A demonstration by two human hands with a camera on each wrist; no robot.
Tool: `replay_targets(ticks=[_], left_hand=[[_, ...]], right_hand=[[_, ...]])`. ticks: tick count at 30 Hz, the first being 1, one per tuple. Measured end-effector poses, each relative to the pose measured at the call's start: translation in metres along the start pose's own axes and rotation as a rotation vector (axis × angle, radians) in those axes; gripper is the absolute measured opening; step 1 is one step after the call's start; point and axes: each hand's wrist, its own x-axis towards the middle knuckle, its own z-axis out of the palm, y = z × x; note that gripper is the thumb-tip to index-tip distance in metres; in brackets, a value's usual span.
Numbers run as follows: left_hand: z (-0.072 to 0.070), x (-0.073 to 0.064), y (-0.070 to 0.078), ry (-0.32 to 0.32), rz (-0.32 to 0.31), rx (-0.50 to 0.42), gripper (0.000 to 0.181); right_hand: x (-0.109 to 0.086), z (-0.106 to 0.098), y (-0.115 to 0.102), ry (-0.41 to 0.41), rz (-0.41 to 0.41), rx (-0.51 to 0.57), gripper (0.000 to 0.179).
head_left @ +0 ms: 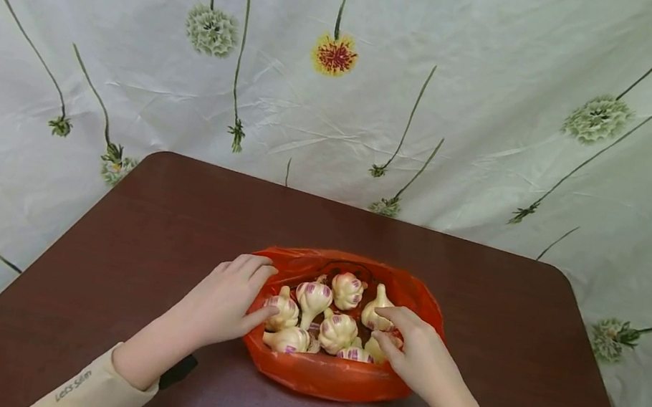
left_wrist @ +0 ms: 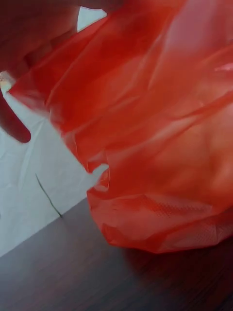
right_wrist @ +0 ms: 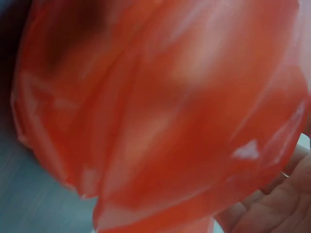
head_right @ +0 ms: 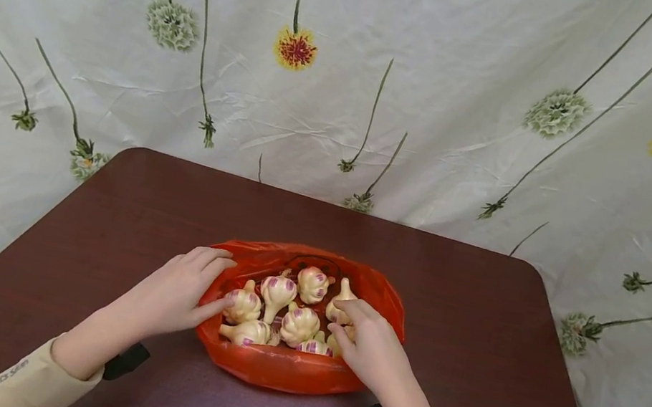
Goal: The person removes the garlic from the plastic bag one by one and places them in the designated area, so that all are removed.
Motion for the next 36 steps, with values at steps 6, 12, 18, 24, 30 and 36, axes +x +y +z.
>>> replay_targets(ticks=[6,12,18,24,30,36], left_hand=[[0.002,-0.001,0.001,-0.013,-0.025,0.027,0.06],[0.004,-0.002,-0.001,-0.031,-0.023,0.009,0.073],[0.002,-0.005,-0.004,-0.055,-0.02,-0.021,0.09],[0.001,-0.007,-0.001,-0.094,-0.023,-0.054,0.103],[0.004,-0.007,0.001,-0.083,0.007,-0.065,0.105],[0.004,-0.007,0.002,-0.088,0.017,-0.089,0.106]], right_hand=[[-0.002,-0.004,0.006,-0.082,0.1,-0.089,0.053],[-0.006,-0.011,0.014,-0.149,0.155,-0.14,0.079],[-0.008,-0.018,0.02,-0.171,0.139,-0.131,0.094],[-0.008,-0.022,0.023,-0.235,0.153,-0.085,0.105],[-0.006,-0.023,0.022,-0.282,0.151,-0.061,0.105],[-0.002,-0.023,0.021,-0.275,0.111,-0.047,0.094]])
